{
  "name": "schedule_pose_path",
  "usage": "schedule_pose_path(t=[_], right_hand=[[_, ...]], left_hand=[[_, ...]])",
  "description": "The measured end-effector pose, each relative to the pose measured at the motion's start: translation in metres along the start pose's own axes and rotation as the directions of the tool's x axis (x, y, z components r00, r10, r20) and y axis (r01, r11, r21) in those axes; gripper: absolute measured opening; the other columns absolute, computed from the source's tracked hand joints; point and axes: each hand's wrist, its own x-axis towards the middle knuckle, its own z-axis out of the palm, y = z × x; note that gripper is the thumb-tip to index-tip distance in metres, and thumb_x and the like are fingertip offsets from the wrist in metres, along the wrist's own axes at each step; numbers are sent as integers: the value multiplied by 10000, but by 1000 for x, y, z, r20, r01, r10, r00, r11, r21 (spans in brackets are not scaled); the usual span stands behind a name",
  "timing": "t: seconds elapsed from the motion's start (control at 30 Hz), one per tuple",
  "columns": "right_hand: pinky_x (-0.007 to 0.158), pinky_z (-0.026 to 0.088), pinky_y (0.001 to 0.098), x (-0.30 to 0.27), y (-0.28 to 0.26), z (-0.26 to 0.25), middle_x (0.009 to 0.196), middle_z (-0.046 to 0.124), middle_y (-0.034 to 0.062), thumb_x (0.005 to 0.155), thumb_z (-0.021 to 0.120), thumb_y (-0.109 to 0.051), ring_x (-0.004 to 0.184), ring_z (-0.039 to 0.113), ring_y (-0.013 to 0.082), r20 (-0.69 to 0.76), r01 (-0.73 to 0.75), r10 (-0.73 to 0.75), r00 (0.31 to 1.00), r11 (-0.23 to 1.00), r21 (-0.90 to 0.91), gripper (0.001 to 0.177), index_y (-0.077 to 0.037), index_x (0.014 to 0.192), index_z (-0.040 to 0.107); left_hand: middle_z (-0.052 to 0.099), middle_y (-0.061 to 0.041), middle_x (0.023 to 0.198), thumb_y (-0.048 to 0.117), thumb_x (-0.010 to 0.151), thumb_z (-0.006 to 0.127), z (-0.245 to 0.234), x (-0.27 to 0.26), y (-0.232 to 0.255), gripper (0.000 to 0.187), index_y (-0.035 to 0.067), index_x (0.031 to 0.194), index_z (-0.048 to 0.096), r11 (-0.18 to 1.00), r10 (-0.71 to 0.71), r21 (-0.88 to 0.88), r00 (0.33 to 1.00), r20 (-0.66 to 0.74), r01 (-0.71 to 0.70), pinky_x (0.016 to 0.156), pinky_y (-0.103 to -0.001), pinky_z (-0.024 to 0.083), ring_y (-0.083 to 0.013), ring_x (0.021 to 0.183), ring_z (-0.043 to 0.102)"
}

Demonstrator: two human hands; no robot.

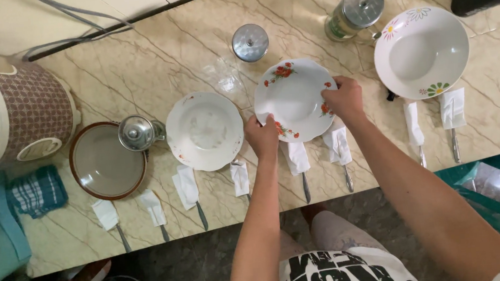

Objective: The person sets a dining table by wrapping spoons and forks in napkins and arranging plates, bowls, condiment shakers, and the wrapped utensils on the tabletop by hand.

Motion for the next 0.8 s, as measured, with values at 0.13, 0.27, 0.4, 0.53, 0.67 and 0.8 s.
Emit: schedule_pose_path(t=[0.13, 0.27, 0.4, 0.53, 0.67, 0.8], right_hand=[[695, 562, 342, -14, 10, 3, 976, 706, 119, 847, 802, -167, 792, 679, 193, -225, 301, -330, 917, 941, -153, 479, 26, 1258, 650], [727, 499, 374, -53, 19, 8, 994, 634, 118, 898, 804, -122, 823, 582, 225, -343, 478, -561, 753, 826, -300, 374, 2, 1204, 628], [740, 514, 353, -84, 19, 11, 962, 633, 76, 906, 792, -59, 816, 580, 204, -283, 581, -637, 717, 771, -260, 260, -32, 1108, 630], [632, 526, 337, -104, 22, 22, 888, 657, 109, 883, 802, -60, 702, 629, 212, -316, 598, -637, 703, 770, -221, 170, -9, 969, 665], [671, 567, 348, -141, 47, 36, 801, 712, 136, 900, 791, -110, 694, 706, 250, -255, 480, -524, 813, 850, -218, 127, -4, 884, 723], [717, 576, 383, -150, 63, 49, 795, 750, 163, 853, 775, -169, 738, 732, 305, -131, 294, -341, 931, 913, -284, 203, -9, 978, 782]], left_hand=[[753, -110, 875, 236, 871, 783, -4, -15, 5, 322, -42, 1026, 726, 995, -94, -29, 996, -2, 94, 719, -325, 530, -174, 749, 667], [773, -79, 916, 262, 834, 828, -8, -31, -5, 396, -34, 1064, 697, 984, -94, -149, 996, 14, 95, 759, -281, 549, -126, 790, 697], [779, -84, 910, 256, 810, 835, -18, -43, -22, 382, -32, 1034, 722, 996, -47, -78, 997, 64, 52, 760, -278, 558, -127, 789, 700], [783, -120, 917, 235, 784, 825, -17, -41, -33, 364, -35, 1013, 738, 999, 47, -9, 996, 80, -46, 787, -305, 565, -185, 821, 729], [779, -171, 916, 199, 757, 788, -29, -54, -64, 371, -37, 1039, 736, 982, 125, 125, 986, 108, -138, 823, -340, 572, -264, 868, 761], [763, -210, 896, 176, 751, 795, -32, -68, -87, 315, -40, 978, 757, 969, 130, 187, 977, 168, -161, 803, -371, 578, -314, 849, 757]])
